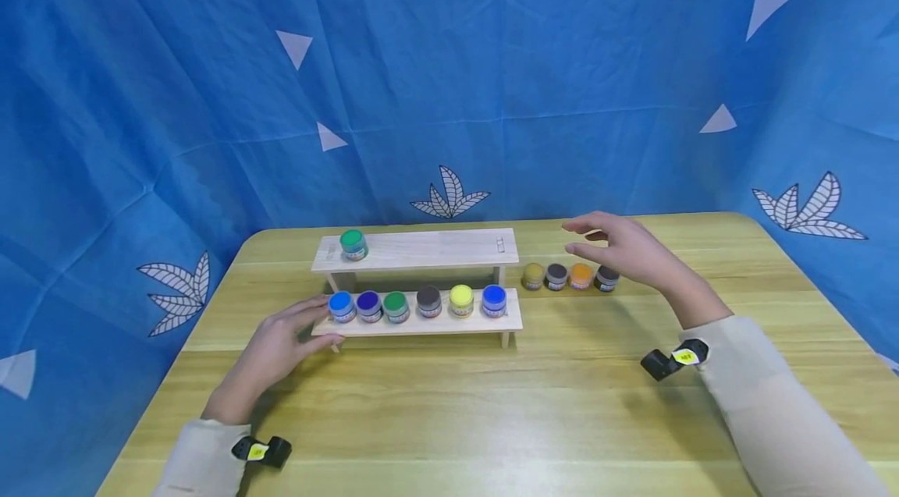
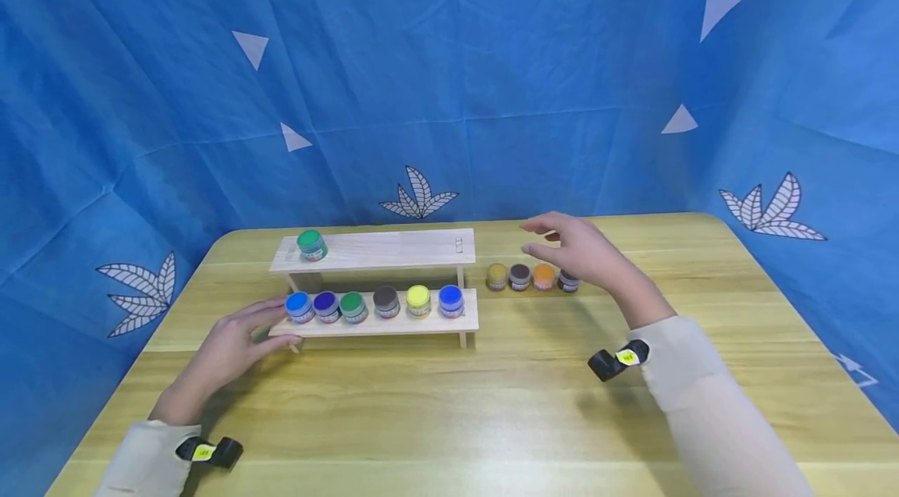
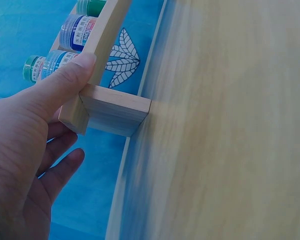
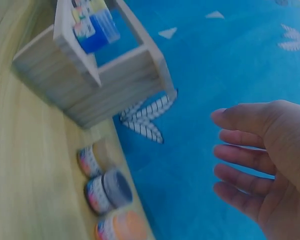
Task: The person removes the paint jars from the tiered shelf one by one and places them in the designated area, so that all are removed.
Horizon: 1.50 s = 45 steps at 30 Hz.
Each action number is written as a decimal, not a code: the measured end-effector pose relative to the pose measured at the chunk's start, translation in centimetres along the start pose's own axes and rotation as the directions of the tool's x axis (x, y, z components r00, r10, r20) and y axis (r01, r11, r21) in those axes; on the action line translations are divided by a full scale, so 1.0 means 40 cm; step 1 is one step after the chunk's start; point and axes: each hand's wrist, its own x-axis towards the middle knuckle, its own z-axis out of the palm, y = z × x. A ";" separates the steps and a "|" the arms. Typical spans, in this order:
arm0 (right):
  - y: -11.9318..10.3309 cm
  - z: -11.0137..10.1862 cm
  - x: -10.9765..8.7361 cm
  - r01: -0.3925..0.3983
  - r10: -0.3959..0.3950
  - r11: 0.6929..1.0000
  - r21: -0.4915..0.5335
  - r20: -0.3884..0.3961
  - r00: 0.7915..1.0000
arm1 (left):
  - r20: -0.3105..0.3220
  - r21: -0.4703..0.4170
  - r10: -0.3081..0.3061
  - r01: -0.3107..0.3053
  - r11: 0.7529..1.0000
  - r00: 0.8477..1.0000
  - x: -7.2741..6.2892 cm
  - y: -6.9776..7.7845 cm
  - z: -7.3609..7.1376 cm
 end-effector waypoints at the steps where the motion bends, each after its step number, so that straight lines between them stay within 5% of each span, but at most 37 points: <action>1: -0.012 0.001 0.006 0.015 -0.015 1.000 -0.015 0.000 1.000 | 0.000 -0.001 -0.002 0.002 1.000 1.000 0.000 0.000 0.000; 9: -0.115 0.012 0.059 0.140 -0.138 0.988 -0.064 0.037 0.990 | 0.014 -0.007 -0.018 0.018 1.000 1.000 0.000 -0.001 -0.003; 22: -0.252 0.044 0.127 0.245 -0.235 0.961 -0.128 0.091 0.968 | 0.014 -0.008 -0.017 0.017 1.000 1.000 0.006 -0.008 -0.001; 38: -0.354 0.103 0.193 0.346 -0.330 0.932 -0.104 0.143 0.933 | 0.012 -0.005 -0.009 0.009 1.000 1.000 0.003 -0.006 -0.003; 45: -0.392 0.143 0.222 0.337 -0.311 0.932 -0.131 0.186 0.932 | 0.036 0.001 -0.031 0.031 1.000 0.999 0.000 0.000 -0.004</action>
